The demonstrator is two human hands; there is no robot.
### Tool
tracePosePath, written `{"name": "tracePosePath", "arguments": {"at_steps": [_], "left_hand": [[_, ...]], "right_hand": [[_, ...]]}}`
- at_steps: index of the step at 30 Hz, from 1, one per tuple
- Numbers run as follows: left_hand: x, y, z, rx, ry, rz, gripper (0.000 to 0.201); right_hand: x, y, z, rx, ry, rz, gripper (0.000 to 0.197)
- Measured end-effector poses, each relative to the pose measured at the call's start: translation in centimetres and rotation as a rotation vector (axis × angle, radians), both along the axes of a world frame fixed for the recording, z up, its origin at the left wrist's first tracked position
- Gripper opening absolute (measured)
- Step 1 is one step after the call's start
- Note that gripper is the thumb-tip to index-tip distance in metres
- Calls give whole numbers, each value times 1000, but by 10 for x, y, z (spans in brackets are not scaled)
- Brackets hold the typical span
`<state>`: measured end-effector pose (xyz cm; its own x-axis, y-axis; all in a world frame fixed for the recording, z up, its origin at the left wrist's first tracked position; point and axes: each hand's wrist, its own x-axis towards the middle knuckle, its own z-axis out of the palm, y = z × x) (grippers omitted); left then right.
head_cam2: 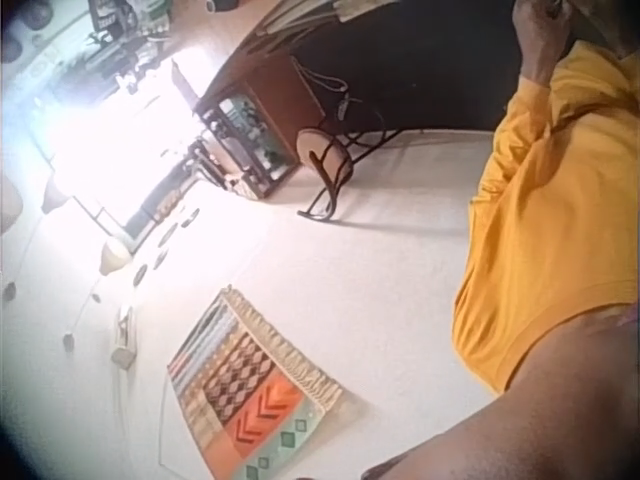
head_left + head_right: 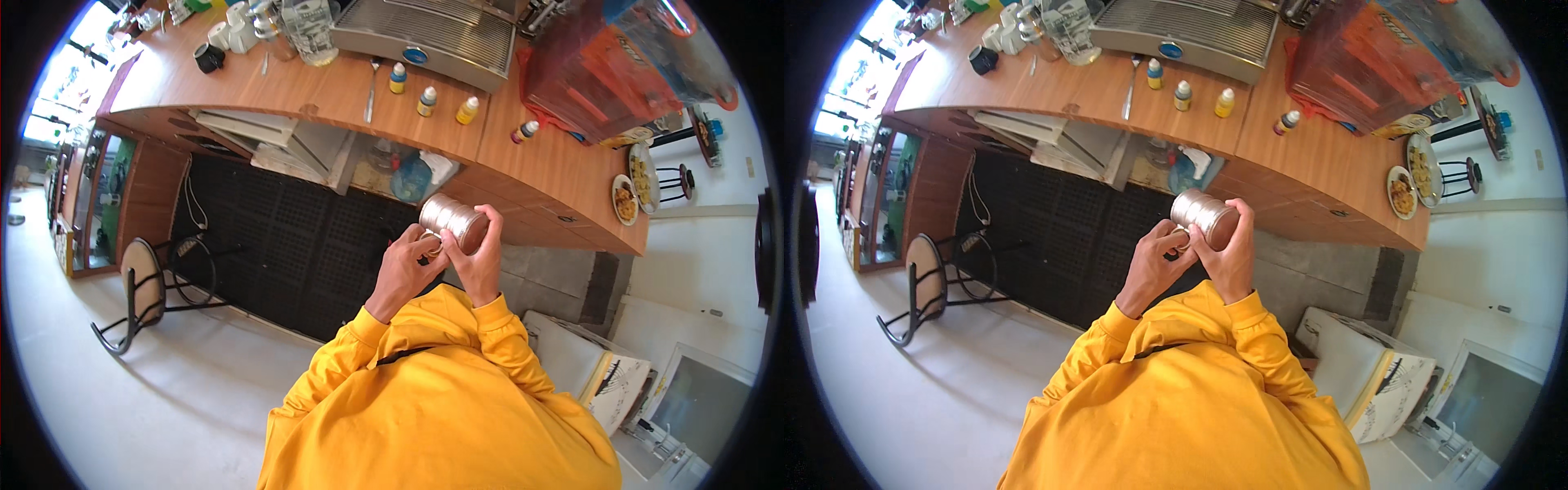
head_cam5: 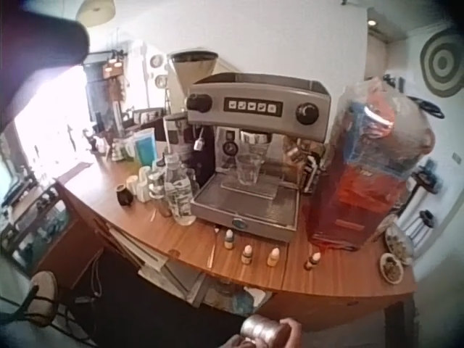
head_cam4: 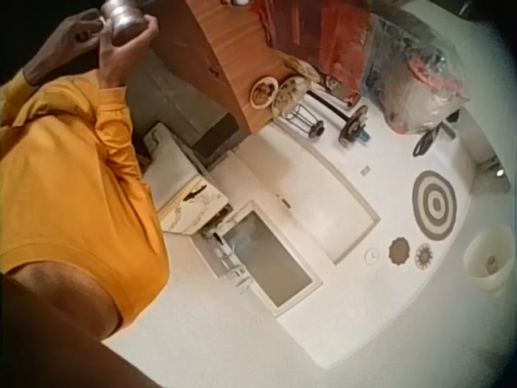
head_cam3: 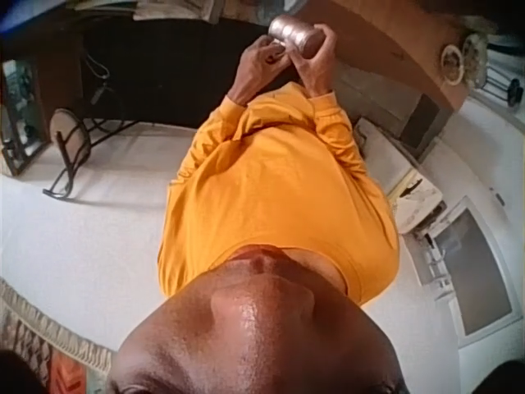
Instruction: Clean a metal cup and pour colored drinks from pitchers into glasses on a tray.
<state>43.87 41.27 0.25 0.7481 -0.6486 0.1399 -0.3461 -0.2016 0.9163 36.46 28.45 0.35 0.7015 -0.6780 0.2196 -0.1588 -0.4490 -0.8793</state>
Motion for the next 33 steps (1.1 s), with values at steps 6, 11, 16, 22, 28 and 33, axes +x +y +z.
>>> {"name": "tracePosePath", "arguments": {"at_steps": [6, 11, 16, 22, 28, 33], "left_hand": [[76, 26, 8, -1, 8, -87, 15], [148, 68, 18, 35, 7, -256, 16], [206, 105, 27, -2, 106, -388, 21], [288, 159, 38, 33, 213, -621, 26], [369, 240, 45, 19, 186, -745, 28], [432, 289, 52, 18, 153, -810, 33]], "right_hand": [[74, 25, 1, -34, -67, -29, 63], [129, 54, 10, -13, -50, 23, 64], [173, 94, 24, -37, -40, -25, 63], [224, 163, 35, 100, -60, -286, 59], [282, 263, 25, 91, -122, -522, 59], [333, 314, 34, 128, -137, -540, 58]]}}
